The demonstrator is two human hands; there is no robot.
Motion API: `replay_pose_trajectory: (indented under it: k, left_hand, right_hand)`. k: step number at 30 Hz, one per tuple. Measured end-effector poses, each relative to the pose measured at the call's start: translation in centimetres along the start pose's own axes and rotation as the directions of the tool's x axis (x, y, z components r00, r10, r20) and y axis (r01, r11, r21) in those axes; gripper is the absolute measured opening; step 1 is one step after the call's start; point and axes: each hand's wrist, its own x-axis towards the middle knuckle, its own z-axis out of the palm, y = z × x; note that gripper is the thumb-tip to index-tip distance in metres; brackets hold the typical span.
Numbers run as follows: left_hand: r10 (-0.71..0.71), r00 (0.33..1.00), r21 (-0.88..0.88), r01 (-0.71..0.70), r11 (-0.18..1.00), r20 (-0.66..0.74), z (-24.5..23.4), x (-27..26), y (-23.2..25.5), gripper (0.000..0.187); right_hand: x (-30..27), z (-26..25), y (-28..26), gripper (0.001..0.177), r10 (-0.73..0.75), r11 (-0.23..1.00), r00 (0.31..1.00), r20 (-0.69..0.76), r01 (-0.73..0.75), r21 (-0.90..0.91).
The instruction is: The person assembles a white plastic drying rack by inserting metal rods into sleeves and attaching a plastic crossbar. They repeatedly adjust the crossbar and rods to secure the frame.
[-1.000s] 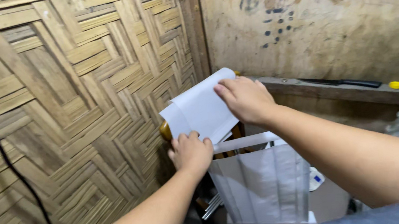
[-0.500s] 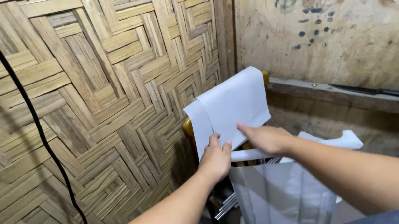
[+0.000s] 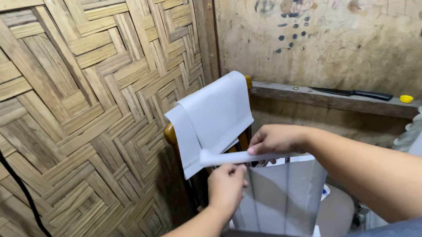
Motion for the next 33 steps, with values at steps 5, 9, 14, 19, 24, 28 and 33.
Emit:
replay_pose_trajectory:
  k: [5, 9, 14, 19, 24, 28, 33]
  left_hand:
    - [-0.27, 0.955, -0.568, 0.291, 0.77, 0.123, 2.8, 0.9, 0.6, 0.006]
    - [-0.316, 0.932, -0.668, 0.351, 0.657, 0.18, 3.4, 1.3, 1.3, 0.013]
    - [-0.28, 0.952, -0.631, 0.294, 0.718, 0.125, 3.3, 1.9, 1.4, 0.009]
    - [-0.215, 0.971, -0.59, 0.236, 0.772, 0.106, 3.9, 2.0, 1.1, 0.01]
    - [-0.287, 0.954, -0.591, 0.28, 0.757, 0.084, 4.1, 1.9, 1.5, 0.007]
    - [-0.303, 0.946, -0.5, 0.32, 0.805, 0.117, 3.5, 1.2, 1.9, 0.004]
    - [-0.322, 0.931, -0.426, 0.365, 0.828, 0.172, 3.1, 1.1, 2.1, 0.01]
  right_hand:
    - [0.2, 0.9, -0.2, 0.028, -0.01, 1.0, 1.0, 0.013, 0.01, 0.011]
    - [0.2, 0.9, 0.0, 0.03, -0.002, 0.999, 1.0, -0.01, 0.002, 0.032]
    - [-1.0, 0.1, 0.0, 0.029, -0.023, 1.0, 0.999, -0.046, 0.023, 0.0]
    - [-2.1, -0.1, -0.4, 0.017, -0.083, 0.995, 0.994, -0.074, 0.087, 0.056]
    - [-2.1, 0.2, -0.2, 0.017, -0.149, 0.989, 0.985, -0.09, 0.149, -0.006]
    - [-1.6, 0.3, 0.1, 0.016, -0.171, 0.985, 0.985, -0.033, 0.17, -0.035]
    - [-0.8, 0.4, 0.3, 0.015, -0.154, 0.988, 0.988, -0.032, 0.154, -0.007]
